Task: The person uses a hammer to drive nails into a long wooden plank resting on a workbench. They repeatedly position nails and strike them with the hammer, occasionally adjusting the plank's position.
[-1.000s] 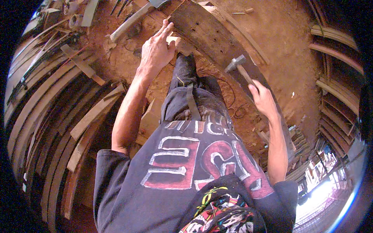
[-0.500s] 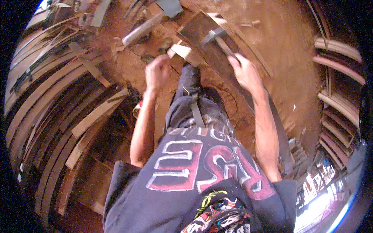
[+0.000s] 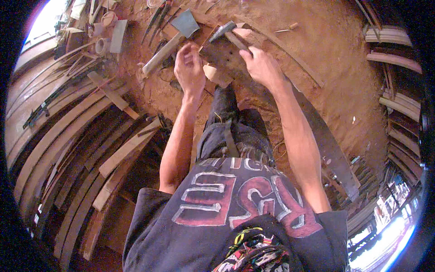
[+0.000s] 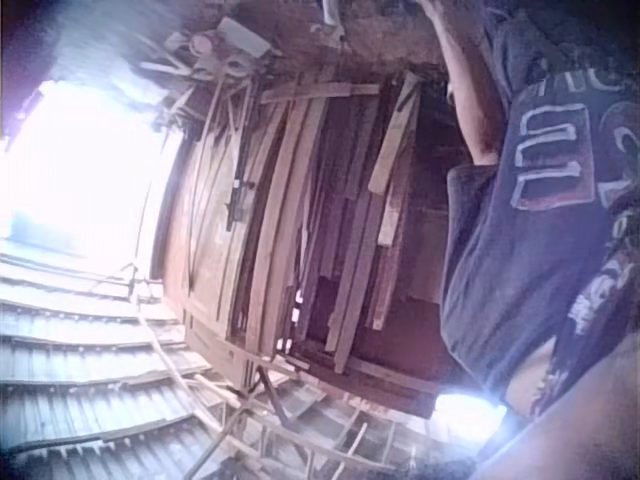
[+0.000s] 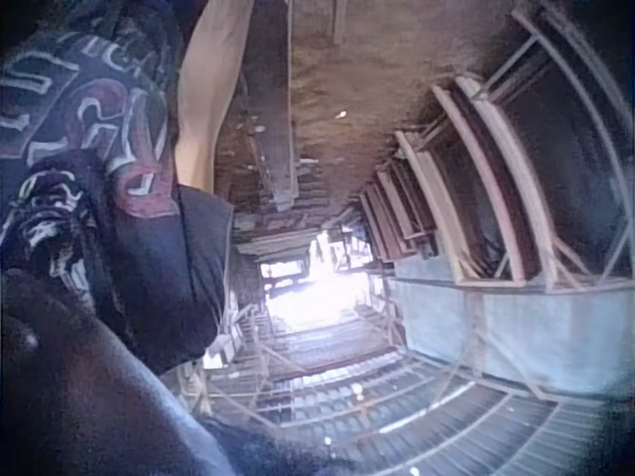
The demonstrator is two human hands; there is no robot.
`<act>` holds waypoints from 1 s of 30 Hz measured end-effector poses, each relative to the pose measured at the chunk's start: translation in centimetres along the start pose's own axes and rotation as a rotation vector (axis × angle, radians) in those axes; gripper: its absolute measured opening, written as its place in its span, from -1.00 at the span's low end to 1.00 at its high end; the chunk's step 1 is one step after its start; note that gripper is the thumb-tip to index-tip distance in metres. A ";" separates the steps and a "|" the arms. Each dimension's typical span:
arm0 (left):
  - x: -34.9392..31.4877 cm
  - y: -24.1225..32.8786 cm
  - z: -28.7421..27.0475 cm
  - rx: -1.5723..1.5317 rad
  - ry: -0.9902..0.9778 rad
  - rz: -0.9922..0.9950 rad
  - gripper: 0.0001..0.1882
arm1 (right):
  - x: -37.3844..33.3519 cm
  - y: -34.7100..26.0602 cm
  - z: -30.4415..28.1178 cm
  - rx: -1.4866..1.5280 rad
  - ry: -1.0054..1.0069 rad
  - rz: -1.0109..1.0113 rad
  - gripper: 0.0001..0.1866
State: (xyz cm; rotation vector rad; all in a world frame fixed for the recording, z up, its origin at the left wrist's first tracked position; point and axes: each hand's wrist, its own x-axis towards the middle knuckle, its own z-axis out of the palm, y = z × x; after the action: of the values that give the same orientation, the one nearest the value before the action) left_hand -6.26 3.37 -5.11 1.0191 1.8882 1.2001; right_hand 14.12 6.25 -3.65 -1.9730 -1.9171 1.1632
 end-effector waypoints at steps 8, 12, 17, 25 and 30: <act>2.7 -4.3 2.2 0.601 -0.177 0.483 -0.37 | -18.4 14.5 -2.2 0.024 0.109 0.278 -0.39; 3.9 -4.1 1.9 0.574 -0.221 0.354 -0.39 | -24.0 17.0 -5.2 0.249 -0.128 0.751 -0.31; 5.5 -4.3 2.7 0.584 -0.132 0.262 -0.62 | -21.1 17.8 -3.0 0.123 0.078 0.286 -0.38; 1.2 7.4 1.9 -0.218 0.011 0.338 -0.66 | -4.3 0.3 -1.0 0.127 -0.118 0.139 -0.57; -11.6 20.7 -2.0 -0.465 -0.265 1.089 -0.58 | -9.7 2.1 0.8 0.285 -0.018 0.241 -0.57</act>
State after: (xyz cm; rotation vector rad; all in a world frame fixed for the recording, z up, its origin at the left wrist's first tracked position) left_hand 2.83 -2.00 16.22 1.8727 0.7003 1.8267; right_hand 16.44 -3.18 -1.51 -2.0763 -1.4501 1.4272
